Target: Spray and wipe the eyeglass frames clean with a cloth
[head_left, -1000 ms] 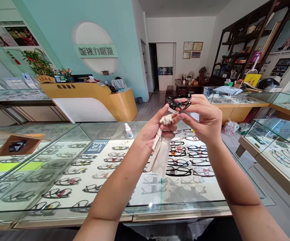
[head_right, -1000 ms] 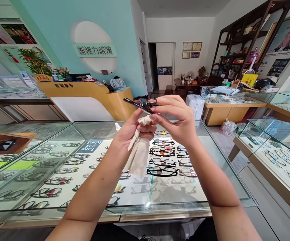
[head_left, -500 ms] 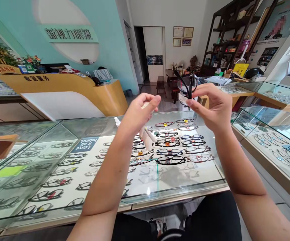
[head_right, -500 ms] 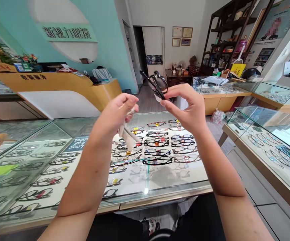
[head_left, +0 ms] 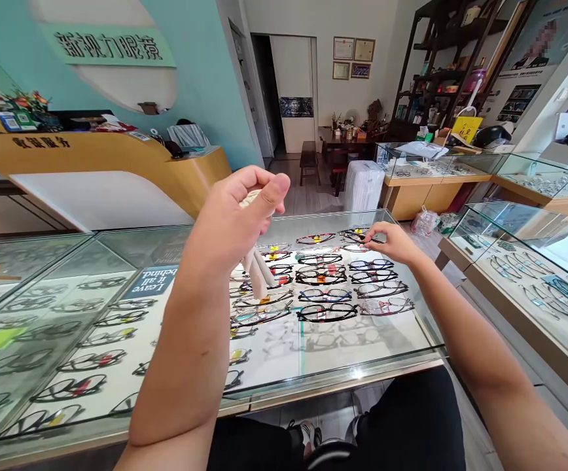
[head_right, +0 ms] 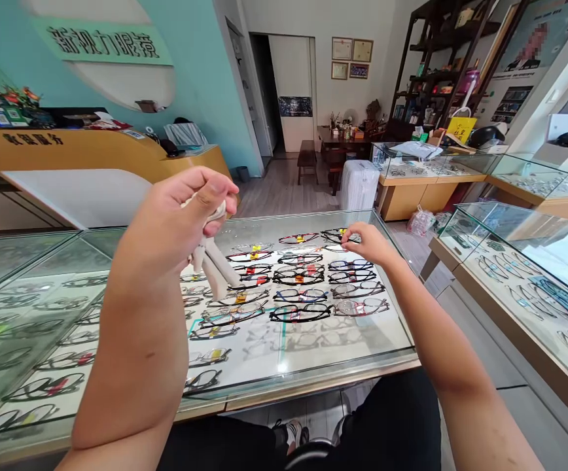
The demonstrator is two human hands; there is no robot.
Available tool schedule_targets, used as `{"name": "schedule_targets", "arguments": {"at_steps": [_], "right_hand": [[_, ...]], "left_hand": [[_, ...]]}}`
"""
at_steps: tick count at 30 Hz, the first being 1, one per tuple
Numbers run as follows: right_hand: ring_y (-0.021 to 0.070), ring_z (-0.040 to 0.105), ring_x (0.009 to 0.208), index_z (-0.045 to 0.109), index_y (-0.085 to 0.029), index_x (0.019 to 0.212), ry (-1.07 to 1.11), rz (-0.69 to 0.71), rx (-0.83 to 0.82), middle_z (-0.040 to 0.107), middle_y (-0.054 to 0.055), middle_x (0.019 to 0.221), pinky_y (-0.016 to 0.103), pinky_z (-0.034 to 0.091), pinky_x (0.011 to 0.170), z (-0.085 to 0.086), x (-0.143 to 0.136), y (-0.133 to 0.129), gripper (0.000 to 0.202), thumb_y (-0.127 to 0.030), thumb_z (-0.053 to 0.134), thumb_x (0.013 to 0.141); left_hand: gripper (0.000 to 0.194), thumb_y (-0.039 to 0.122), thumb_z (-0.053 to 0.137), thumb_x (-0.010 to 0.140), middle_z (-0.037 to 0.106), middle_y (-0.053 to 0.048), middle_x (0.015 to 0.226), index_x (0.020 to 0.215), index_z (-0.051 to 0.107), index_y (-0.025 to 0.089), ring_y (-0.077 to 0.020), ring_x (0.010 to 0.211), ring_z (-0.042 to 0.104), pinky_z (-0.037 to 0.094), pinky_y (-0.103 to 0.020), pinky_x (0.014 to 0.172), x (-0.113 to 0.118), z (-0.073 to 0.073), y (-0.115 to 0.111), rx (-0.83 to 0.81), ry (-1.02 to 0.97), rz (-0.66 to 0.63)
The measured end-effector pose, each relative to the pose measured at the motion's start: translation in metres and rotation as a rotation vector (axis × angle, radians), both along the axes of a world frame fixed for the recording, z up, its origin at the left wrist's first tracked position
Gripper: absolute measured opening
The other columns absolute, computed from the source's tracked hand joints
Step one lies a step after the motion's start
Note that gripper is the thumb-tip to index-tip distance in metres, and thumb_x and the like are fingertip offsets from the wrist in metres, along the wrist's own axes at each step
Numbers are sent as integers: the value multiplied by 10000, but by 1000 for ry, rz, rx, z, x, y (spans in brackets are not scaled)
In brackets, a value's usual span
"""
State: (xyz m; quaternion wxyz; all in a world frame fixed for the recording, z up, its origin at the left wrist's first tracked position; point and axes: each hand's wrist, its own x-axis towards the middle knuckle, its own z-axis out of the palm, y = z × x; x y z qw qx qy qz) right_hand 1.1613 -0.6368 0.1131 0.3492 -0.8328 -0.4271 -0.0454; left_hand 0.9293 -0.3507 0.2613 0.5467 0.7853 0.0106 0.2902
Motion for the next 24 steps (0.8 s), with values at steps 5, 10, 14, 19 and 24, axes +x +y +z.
{"name": "schedule_targets", "arguments": {"at_steps": [5, 10, 14, 19, 24], "right_hand": [[295, 723, 1111, 799, -226, 938, -14, -4, -114, 838, 76, 1075, 405, 496, 1010, -9, 7, -1, 110, -214, 690, 953], [281, 713, 1086, 771, -232, 920, -53, 5, -204, 846, 52, 1055, 366, 474, 985, -13, 10, 1, 165, -91, 683, 919], [290, 694, 1078, 765, -231, 908, -84, -9, -293, 843, 51, 1033, 368, 426, 952, -19, 12, 1, 182, -62, 700, 901], [300, 673, 1094, 771, -233, 936, -120, -26, -384, 851, 50, 1058, 389, 371, 957, -26, 14, 0, 182, -61, 718, 911], [309, 668, 1108, 783, -234, 965, -137, -34, -446, 855, 62, 1086, 404, 360, 961, -29, 15, 0, 179, -66, 732, 930]], "left_hand": [[699, 900, 815, 798, 652, -29, 830, 884, 690, 218, -91, 554, 414, 268, -285, 510, 1, -1, -1, 22, 8, 9], [657, 859, 816, 839, 640, -27, 812, 863, 687, 215, -90, 549, 405, 289, -284, 510, 3, -2, 0, 33, -23, -17], [642, 841, 809, 860, 623, -24, 820, 859, 693, 210, -83, 539, 409, 285, -284, 512, 3, -3, -3, 36, -8, 6], [536, 727, 784, 953, 702, -51, 943, 854, 697, 208, -75, 540, 413, 292, -290, 510, 4, -4, -2, 49, -2, 14], [554, 753, 785, 942, 692, -41, 900, 864, 697, 212, -85, 549, 414, 299, -293, 519, 4, -4, -1, 50, -13, -4]]}}
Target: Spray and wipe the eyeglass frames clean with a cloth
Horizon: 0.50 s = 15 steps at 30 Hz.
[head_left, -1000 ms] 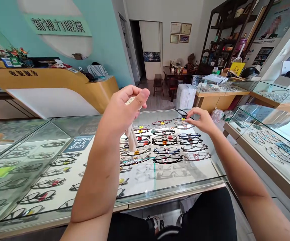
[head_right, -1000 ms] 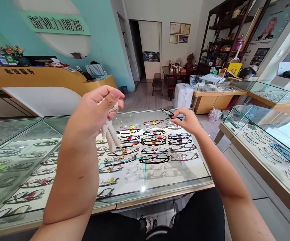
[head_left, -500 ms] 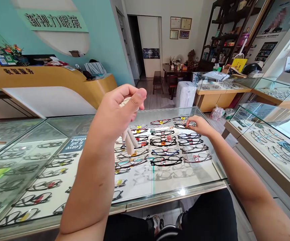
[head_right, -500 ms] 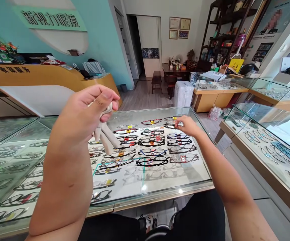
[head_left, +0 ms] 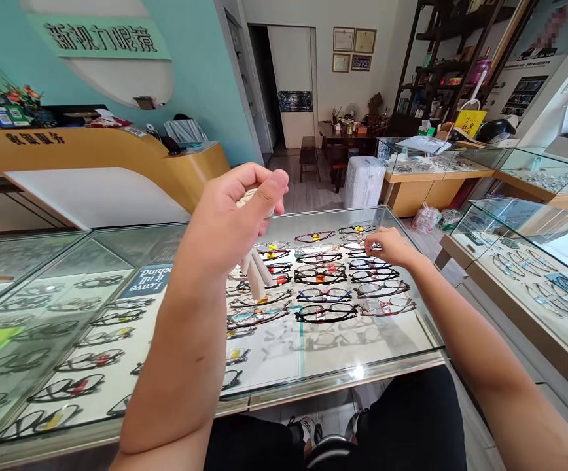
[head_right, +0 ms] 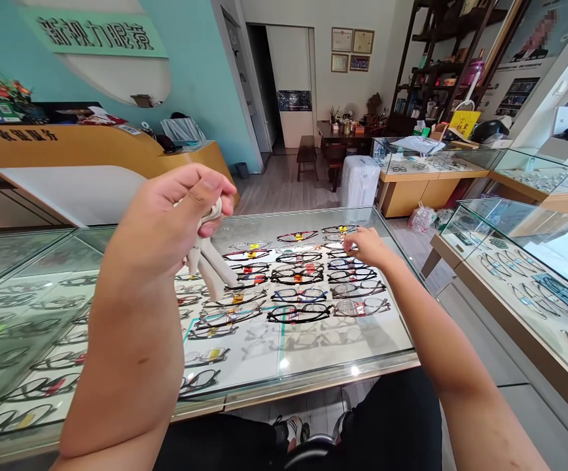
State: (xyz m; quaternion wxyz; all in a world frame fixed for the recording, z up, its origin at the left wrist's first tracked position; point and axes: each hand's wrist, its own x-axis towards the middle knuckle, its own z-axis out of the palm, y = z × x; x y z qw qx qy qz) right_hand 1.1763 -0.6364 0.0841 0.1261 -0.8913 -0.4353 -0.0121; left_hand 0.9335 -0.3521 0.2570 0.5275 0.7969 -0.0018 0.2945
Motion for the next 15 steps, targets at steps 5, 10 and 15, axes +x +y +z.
{"name": "schedule_targets", "arguments": {"at_steps": [5, 10, 15], "right_hand": [[314, 660, 1128, 785, -235, 1005, -8, -7, -35, 855, 65, 1129, 411, 366, 959, -1, -1, 2, 178, -77, 744, 934], [317, 657, 1133, 786, -232, 1006, -14, -17, -63, 854, 70, 1134, 417, 366, 963, -2, 0, 2, 191, -67, 731, 929], [317, 658, 1136, 791, -229, 1000, -16, -23, -89, 854, 73, 1135, 419, 360, 958, -1, -1, 2, 195, -66, 712, 929]], "left_hand": [[551, 747, 792, 940, 694, -43, 906, 865, 704, 207, -85, 559, 419, 313, -295, 527, 0, 0, 0, -5, 4, 1], [516, 705, 769, 979, 717, -54, 965, 856, 711, 207, -79, 557, 421, 311, -298, 524, 0, -1, 1, 1, -4, -3], [509, 692, 771, 986, 693, -49, 919, 865, 713, 201, -82, 576, 430, 323, -290, 527, 0, -1, 1, -1, -7, -7]]}}
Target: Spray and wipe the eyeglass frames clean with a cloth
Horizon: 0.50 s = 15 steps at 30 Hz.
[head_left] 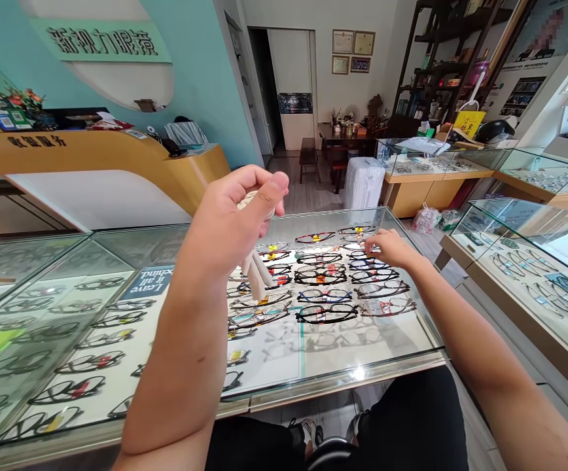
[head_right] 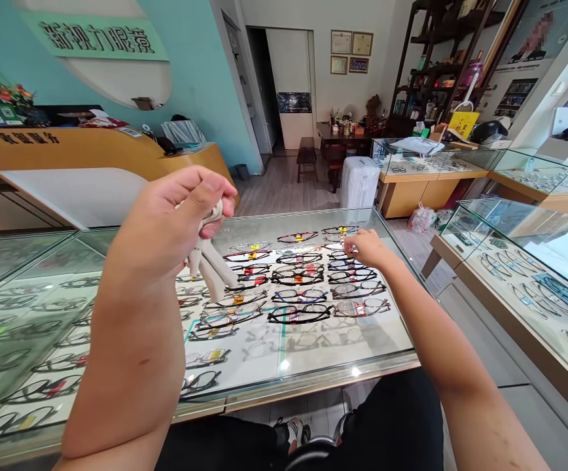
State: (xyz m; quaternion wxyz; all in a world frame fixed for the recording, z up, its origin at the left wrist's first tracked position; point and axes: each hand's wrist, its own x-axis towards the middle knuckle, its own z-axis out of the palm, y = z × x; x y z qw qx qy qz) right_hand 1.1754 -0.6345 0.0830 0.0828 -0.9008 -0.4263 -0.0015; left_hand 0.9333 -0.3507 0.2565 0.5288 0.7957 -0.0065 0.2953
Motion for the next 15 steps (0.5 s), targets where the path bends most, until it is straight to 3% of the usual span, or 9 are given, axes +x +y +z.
{"name": "schedule_targets", "arguments": {"at_steps": [4, 8, 11, 15], "right_hand": [[316, 652, 1145, 803, -222, 1017, -22, -13, 7, 851, 83, 1136, 427, 367, 971, 8, -3, -2, 166, -119, 692, 949], [344, 612, 1198, 848, -220, 1098, -62, -42, 29, 822, 102, 1331, 476, 380, 1008, 13, -4, -3, 285, -174, 578, 1021], [356, 587, 1310, 869, -230, 1170, -57, -44, 20, 763, 70, 1509, 510, 386, 1065, 7, -3, -1, 385, -177, 504, 1060], [350, 568, 1399, 863, -216, 1241, -35, -32, -4, 739, 70, 1557, 529, 378, 1139, -6, 2, 4, 415, -191, 481, 1082]], "left_hand": [[525, 709, 802, 947, 639, -24, 824, 846, 702, 203, -81, 555, 429, 324, -278, 510, 1, 1, 0, 2, -2, 5], [420, 605, 776, 987, 637, -19, 808, 855, 706, 212, -80, 540, 443, 346, -268, 500, 2, -1, 0, 22, 17, 22], [394, 578, 764, 998, 638, -17, 810, 857, 709, 214, -80, 545, 452, 356, -263, 497, 2, -2, 1, 25, 15, 22], [403, 580, 759, 1002, 633, -14, 803, 851, 703, 210, -78, 548, 454, 356, -262, 492, 2, -2, -1, 35, 17, 35]]}}
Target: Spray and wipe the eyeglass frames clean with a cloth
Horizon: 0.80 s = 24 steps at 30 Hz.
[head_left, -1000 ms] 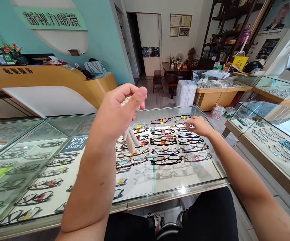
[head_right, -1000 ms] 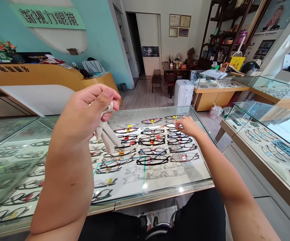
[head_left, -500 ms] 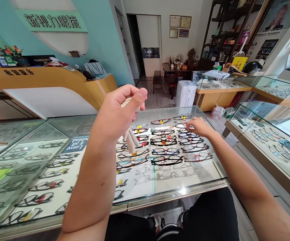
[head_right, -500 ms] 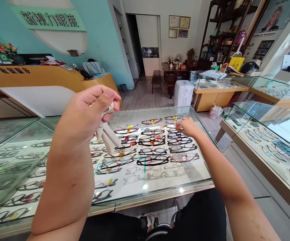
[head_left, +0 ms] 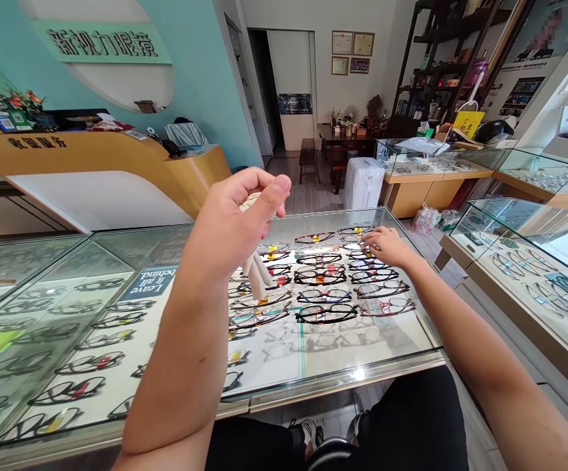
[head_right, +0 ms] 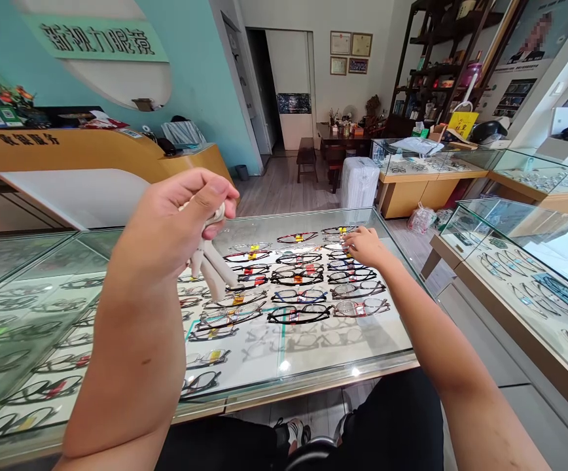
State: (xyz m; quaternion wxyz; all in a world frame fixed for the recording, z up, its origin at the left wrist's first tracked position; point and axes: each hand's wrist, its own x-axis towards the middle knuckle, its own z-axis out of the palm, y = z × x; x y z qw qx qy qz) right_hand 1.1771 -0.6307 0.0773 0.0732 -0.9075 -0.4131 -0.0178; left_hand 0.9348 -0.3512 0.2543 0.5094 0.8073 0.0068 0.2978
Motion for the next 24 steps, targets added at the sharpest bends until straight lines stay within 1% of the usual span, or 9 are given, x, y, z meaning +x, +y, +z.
{"name": "schedule_targets", "arguments": {"at_steps": [5, 10, 15, 19, 24], "right_hand": [[355, 575, 1388, 855, -197, 1274, 0, 6, -11, 744, 80, 1547, 529, 386, 1131, -7, 4, 3, 449, -172, 448, 1086], [350, 583, 1369, 864, -213, 1242, -14, 14, 10, 753, 84, 1531, 519, 393, 1125, -5, 4, 2, 462, -159, 431, 1091], [356, 594, 1343, 865, -216, 1259, -25, 15, 50, 757, 89, 1526, 538, 407, 1129, -3, 2, 1, 454, -168, 448, 1087], [366, 602, 1337, 868, -210, 1262, -35, 9, 93, 765, 88, 1512, 574, 418, 1140, 3, 0, 0, 459, -177, 446, 1085], [389, 594, 1370, 850, -224, 1325, -62, -21, 182, 751, 105, 1530, 628, 442, 1141, 17, -4, -5, 486, -175, 432, 1082]], "left_hand": [[388, 557, 748, 1017, 642, -14, 815, 870, 699, 201, -76, 559, 462, 368, -256, 495, 1, 1, -1, -1, 2, -5], [374, 528, 745, 1030, 640, -15, 826, 881, 691, 189, -72, 575, 459, 372, -249, 507, -1, 2, -2, -10, 3, -4], [373, 519, 746, 1038, 634, -20, 822, 885, 689, 183, -77, 592, 452, 372, -249, 521, -3, 2, -3, -15, 24, 4], [367, 508, 740, 1046, 628, -23, 820, 889, 687, 181, -83, 599, 444, 363, -259, 525, -4, 3, -4, -11, 34, -1], [371, 536, 745, 1031, 631, -34, 824, 883, 690, 201, -107, 613, 455, 363, -272, 527, -4, 4, -2, 2, 31, -1]]}}
